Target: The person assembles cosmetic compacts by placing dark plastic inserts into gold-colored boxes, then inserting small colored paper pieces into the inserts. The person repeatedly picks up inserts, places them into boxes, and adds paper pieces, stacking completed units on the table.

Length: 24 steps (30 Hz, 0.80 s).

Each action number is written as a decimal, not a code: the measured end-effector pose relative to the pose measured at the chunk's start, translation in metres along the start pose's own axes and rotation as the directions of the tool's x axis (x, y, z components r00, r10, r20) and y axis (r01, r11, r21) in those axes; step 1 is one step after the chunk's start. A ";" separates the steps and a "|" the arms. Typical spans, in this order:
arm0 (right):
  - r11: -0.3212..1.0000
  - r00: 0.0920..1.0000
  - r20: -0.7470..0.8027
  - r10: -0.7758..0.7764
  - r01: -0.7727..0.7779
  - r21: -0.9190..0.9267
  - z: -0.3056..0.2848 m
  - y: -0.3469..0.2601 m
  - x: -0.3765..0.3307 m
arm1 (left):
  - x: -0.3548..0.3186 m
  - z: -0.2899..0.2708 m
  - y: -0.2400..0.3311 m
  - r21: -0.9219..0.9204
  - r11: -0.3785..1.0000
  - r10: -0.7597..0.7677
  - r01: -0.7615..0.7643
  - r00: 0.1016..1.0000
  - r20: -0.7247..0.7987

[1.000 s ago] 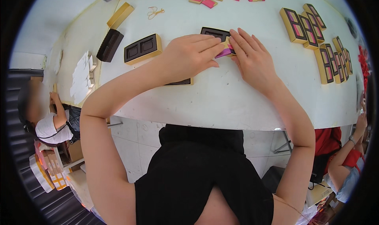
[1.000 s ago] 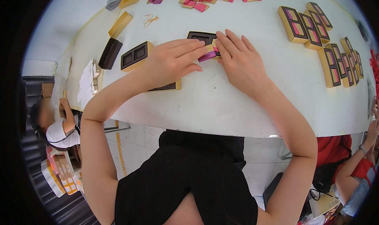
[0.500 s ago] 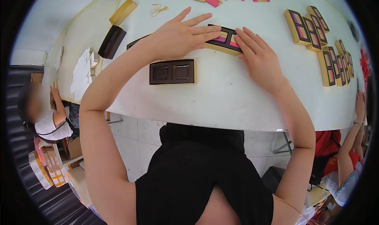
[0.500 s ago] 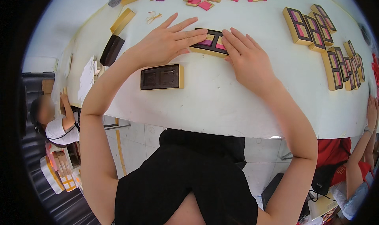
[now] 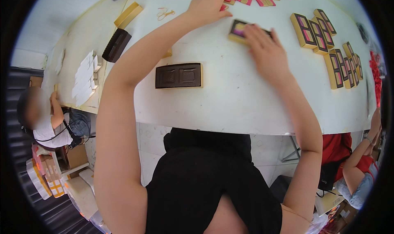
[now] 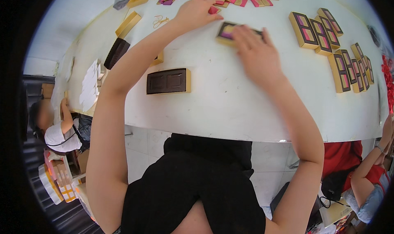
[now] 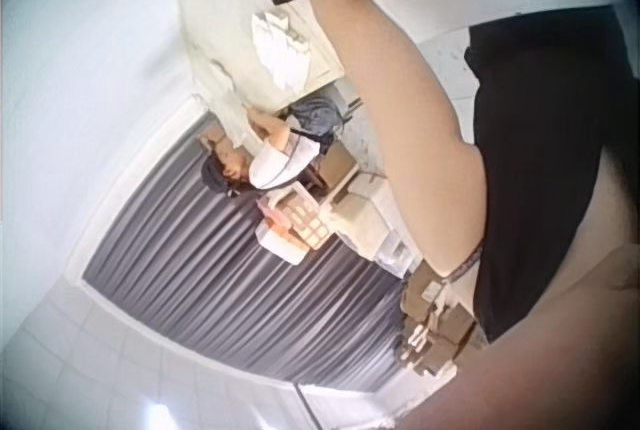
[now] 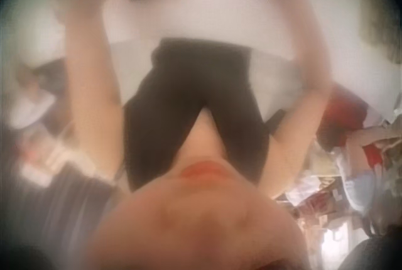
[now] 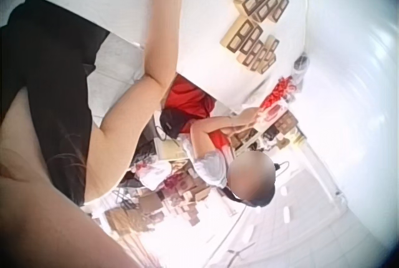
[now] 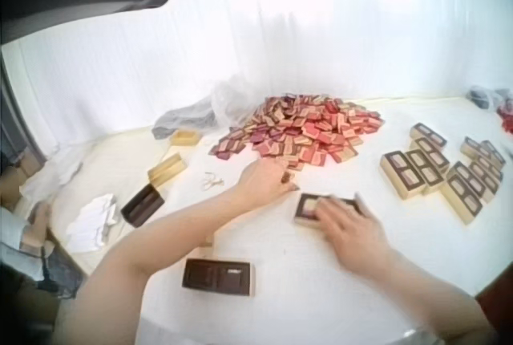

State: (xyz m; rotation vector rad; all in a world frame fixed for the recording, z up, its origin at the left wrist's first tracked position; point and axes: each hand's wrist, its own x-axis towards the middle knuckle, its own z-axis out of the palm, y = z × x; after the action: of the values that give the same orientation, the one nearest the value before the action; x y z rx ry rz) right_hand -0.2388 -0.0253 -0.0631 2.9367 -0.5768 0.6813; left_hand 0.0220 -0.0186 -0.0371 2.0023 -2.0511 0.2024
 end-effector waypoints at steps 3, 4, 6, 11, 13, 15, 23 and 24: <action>0.925 0.963 -0.050 0.263 -0.267 -0.272 0.006 0.059 -0.009 | 0.011 0.006 -0.002 0.353 0.936 -0.045 -0.009 0.989 0.144; 0.885 0.948 -0.099 0.303 -0.318 -0.340 0.009 0.076 -0.014 | 0.010 0.004 -0.002 0.116 0.991 -0.086 0.074 0.991 0.106; 0.819 0.922 -0.184 0.341 -0.388 -0.422 0.010 0.082 -0.016 | 0.005 -0.014 -0.003 -0.365 0.908 -0.191 0.204 0.979 0.072; 0.977 0.889 -0.443 0.116 -0.022 0.212 -0.018 0.002 0.012 | -0.048 -0.066 0.036 -0.893 -0.019 -0.255 0.449 0.862 0.439; 0.905 0.897 -0.436 0.066 0.130 0.405 -0.032 -0.041 0.011 | -0.073 -0.079 0.054 -0.868 -0.074 -0.165 0.491 0.852 0.497; 0.901 0.888 -0.458 0.024 0.179 0.394 -0.030 -0.051 0.002 | -0.094 -0.086 0.070 -0.848 -0.056 -0.013 0.526 0.849 0.528; 0.792 0.914 -0.403 -0.045 0.278 0.543 -0.038 -0.062 0.000 | -0.193 -0.120 0.012 -0.015 0.954 0.299 -0.299 0.950 0.093; 0.792 0.914 -0.401 -0.054 0.284 0.541 -0.036 -0.060 0.000 | -0.204 -0.112 0.008 -0.090 0.964 0.261 -0.252 0.959 0.115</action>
State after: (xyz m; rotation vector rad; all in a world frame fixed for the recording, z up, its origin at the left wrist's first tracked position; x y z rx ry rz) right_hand -0.2310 0.0356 -0.0298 3.1818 -0.0436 1.5944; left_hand 0.0266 0.2094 0.0126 1.7417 -2.3590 0.0489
